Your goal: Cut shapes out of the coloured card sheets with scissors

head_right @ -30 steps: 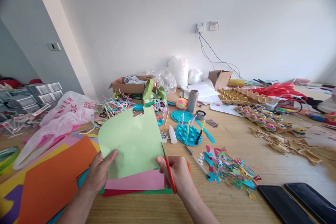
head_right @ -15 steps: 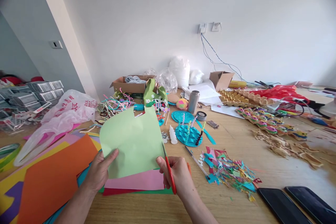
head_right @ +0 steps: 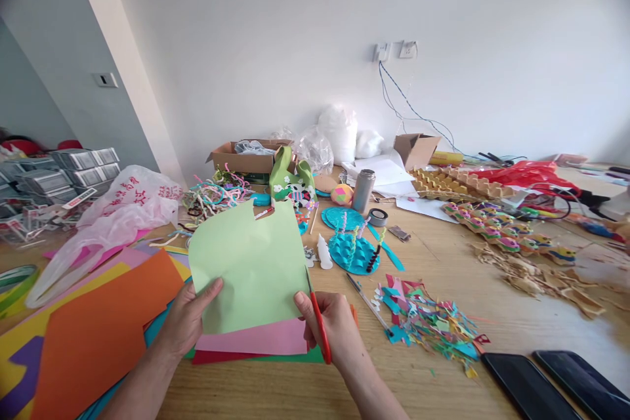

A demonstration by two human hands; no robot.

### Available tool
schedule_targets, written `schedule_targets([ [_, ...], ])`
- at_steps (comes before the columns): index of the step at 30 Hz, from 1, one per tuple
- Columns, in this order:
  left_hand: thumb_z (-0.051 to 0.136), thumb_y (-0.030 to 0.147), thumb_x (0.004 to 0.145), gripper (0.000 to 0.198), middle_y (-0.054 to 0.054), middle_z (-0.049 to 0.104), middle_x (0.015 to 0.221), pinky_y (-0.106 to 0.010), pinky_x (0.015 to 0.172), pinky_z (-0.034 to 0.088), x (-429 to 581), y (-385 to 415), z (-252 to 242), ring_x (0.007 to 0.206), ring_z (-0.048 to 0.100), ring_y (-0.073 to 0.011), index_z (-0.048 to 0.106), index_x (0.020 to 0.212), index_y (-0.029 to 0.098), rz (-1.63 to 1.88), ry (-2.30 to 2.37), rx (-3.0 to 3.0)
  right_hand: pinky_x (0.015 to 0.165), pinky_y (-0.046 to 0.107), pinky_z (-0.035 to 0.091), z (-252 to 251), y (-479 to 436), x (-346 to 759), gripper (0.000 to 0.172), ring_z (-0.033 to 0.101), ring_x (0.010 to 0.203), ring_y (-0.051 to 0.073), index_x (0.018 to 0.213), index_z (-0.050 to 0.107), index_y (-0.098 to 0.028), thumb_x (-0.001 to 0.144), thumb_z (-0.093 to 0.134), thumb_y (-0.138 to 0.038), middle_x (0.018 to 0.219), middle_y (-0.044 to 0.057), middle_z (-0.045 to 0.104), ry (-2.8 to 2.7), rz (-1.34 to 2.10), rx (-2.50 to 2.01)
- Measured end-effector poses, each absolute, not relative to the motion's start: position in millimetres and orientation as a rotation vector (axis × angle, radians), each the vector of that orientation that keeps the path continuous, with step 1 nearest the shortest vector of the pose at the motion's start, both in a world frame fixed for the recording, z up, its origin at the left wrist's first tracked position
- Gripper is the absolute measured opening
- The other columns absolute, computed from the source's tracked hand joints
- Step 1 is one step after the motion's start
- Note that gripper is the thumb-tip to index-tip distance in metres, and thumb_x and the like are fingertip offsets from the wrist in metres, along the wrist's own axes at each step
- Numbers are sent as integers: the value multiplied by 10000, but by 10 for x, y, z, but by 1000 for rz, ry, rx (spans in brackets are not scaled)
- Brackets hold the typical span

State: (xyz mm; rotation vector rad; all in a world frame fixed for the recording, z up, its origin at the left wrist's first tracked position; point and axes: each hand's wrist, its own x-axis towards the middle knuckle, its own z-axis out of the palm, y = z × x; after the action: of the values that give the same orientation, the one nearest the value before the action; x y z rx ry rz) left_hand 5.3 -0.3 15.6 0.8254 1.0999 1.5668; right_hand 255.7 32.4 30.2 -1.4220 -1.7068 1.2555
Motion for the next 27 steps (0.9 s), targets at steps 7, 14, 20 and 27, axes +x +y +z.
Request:
schedule_targets([
  [7, 798, 405, 683, 461, -117, 760, 1036, -400, 820, 542, 36, 4, 107, 984, 693, -327, 719, 1078, 180, 1559, 1109, 811, 470, 237, 407, 274, 335, 2576, 599, 610, 487, 165, 556, 499, -199, 769, 473, -759, 519, 52, 647, -1735, 1256, -1386],
  [14, 804, 401, 676, 461, -124, 751, 1065, -393, 837, 540, 33, 8, 105, 1018, 682, -334, 726, 1076, 185, 1561, 1133, 827, 487, 244, 423, 244, 359, 2569, 550, 632, 528, 186, 573, 486, -202, 760, 534, -717, 526, 41, 627, -1727, 1267, -1367],
  [20, 791, 394, 696, 461, -133, 753, 1054, -406, 849, 530, 35, 1, 109, 1009, 681, -334, 721, 1099, 180, 1530, 1123, 866, 478, 232, 421, 231, 369, 2568, 549, 641, 536, 192, 578, 436, -214, 723, 563, -728, 509, 4, 560, -1672, 1262, -1405],
  [27, 758, 393, 736, 425, -122, 745, 1093, -393, 857, 525, 28, 2, 103, 1026, 677, -324, 716, 1102, 182, 1489, 1110, 881, 462, 226, 413, 226, 363, 2557, 554, 578, 453, 154, 566, 395, -216, 728, 575, -714, 480, -43, 425, -1636, 1268, -1400],
])
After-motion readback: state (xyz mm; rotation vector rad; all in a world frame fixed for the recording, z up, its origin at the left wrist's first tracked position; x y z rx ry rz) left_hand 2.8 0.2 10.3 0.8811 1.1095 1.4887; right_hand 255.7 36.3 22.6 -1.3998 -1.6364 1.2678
